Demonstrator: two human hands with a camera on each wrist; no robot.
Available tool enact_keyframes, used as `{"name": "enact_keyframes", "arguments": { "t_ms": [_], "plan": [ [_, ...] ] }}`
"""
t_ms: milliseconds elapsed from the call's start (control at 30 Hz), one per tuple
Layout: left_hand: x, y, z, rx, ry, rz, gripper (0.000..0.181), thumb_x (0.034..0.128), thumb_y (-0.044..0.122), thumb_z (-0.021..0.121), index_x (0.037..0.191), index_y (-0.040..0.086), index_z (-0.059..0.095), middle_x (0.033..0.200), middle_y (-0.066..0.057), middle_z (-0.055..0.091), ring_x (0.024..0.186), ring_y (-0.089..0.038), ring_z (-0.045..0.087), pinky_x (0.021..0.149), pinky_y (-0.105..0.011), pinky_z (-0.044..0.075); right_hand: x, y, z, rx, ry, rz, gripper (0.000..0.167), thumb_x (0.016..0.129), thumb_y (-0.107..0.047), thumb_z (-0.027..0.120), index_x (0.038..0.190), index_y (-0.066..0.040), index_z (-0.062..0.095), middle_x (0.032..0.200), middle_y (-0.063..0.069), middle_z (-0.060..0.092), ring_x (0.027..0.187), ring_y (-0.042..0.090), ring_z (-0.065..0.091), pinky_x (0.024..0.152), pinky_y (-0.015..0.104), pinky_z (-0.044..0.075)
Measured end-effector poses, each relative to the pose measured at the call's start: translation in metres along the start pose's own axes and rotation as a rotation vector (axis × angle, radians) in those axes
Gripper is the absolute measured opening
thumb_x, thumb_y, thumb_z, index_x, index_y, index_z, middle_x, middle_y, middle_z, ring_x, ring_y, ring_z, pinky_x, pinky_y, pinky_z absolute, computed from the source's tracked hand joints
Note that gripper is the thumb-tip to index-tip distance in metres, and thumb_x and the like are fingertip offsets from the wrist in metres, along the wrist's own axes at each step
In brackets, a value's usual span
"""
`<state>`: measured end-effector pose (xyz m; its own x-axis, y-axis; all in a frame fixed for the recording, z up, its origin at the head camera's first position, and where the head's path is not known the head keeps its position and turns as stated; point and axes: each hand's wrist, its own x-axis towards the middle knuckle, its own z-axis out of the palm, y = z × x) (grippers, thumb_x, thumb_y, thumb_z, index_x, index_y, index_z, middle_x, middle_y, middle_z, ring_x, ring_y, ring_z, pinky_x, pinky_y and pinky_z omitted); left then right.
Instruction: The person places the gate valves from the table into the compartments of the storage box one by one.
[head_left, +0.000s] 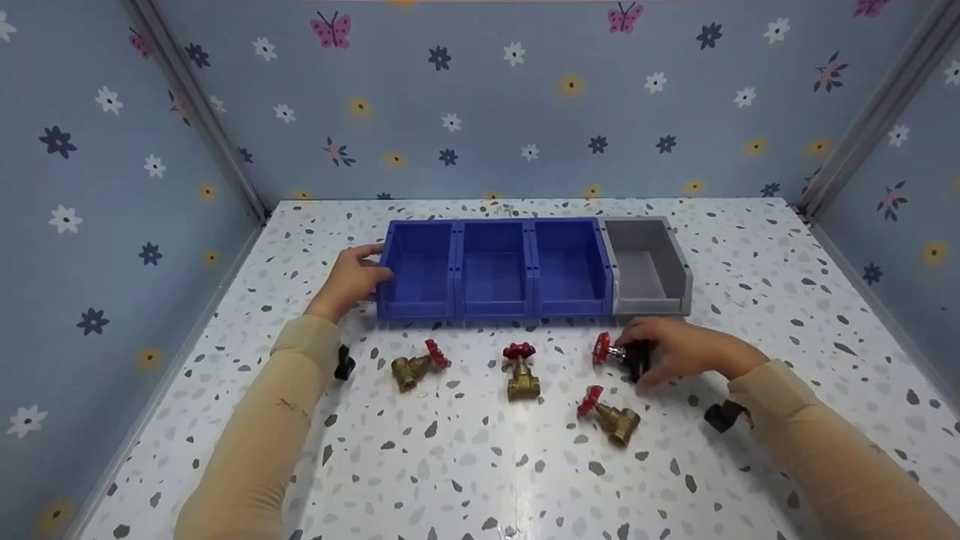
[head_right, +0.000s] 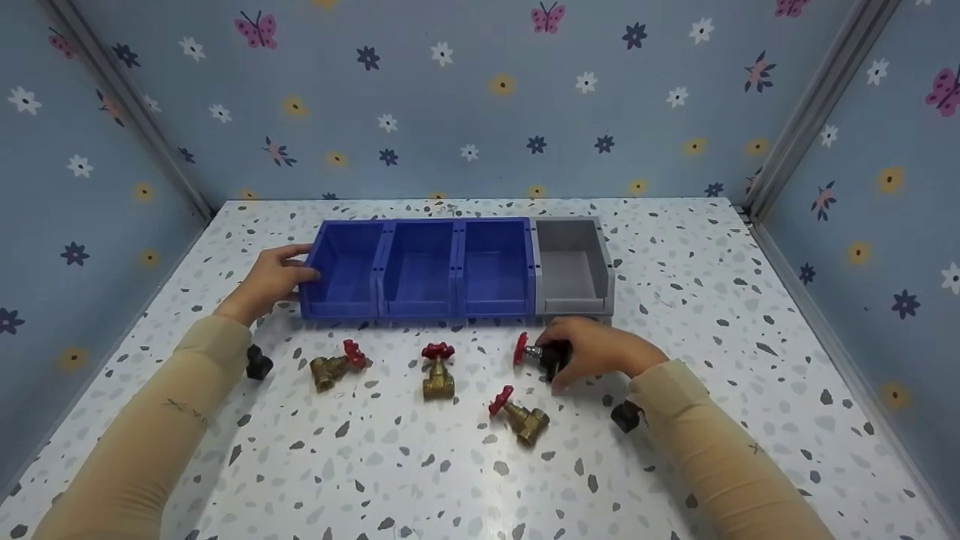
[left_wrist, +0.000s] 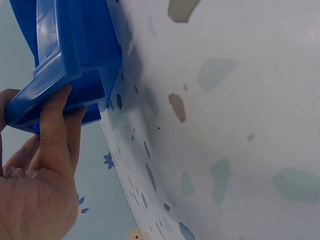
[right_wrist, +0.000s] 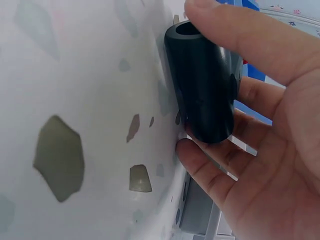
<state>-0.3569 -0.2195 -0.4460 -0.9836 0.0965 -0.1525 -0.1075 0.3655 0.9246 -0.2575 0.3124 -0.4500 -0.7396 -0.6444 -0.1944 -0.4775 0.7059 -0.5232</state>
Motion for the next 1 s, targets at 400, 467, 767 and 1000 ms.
{"name": "enact_keyframes", "arguments": {
  "t_ms": [400, 467, 767, 1000],
  "plan": [
    [-0.001, 0.003, 0.002, 0.012, 0.012, 0.006, 0.067, 0.0997, 0.007, 0.063, 0.165, 0.003, 0.045, 0.146, -0.033, 0.063, 0.128, -0.047, 0.07, 0.097, -0.05, 0.065, 0.001, 0.0, 0.002, -0.024, 0.026, -0.033, 0.066, 0.075, -0.027, 0.099, 0.132, -0.006, 0.074, 0.12, 0.005, 0.073, 0.108, 0.021, 0.064, 0.095, 0.041, 0.056],
    [-0.001, 0.002, 0.003, 0.007, 0.01, 0.006, 0.068, 0.0998, 0.006, 0.062, 0.165, 0.003, 0.045, 0.146, -0.034, 0.063, 0.128, -0.048, 0.069, 0.099, -0.052, 0.065, 0.001, 0.0, 0.003, -0.028, 0.027, -0.036, 0.065, 0.075, -0.027, 0.099, 0.131, -0.005, 0.074, 0.119, 0.005, 0.073, 0.107, 0.02, 0.064, 0.093, 0.04, 0.056],
    [0.0, -0.001, 0.002, -0.016, 0.0, -0.001, 0.067, 0.0999, 0.006, 0.062, 0.165, 0.003, 0.044, 0.145, -0.033, 0.065, 0.127, -0.047, 0.07, 0.093, -0.046, 0.067, -0.003, -0.004, 0.0, 0.023, 0.059, -0.056, 0.057, 0.078, -0.025, 0.097, 0.128, -0.008, 0.075, 0.113, 0.003, 0.073, 0.101, 0.016, 0.063, 0.087, 0.036, 0.058],
    [0.0, 0.0, 0.001, -0.013, -0.005, -0.01, 0.068, 0.1012, 0.007, 0.06, 0.166, 0.004, 0.042, 0.146, -0.032, 0.064, 0.129, -0.046, 0.07, 0.093, -0.046, 0.067, -0.006, -0.009, -0.012, 0.037, 0.094, -0.065, 0.056, 0.082, -0.021, 0.095, 0.132, -0.006, 0.075, 0.112, 0.002, 0.074, 0.098, 0.015, 0.065, 0.091, 0.04, 0.059]
  ]
}}
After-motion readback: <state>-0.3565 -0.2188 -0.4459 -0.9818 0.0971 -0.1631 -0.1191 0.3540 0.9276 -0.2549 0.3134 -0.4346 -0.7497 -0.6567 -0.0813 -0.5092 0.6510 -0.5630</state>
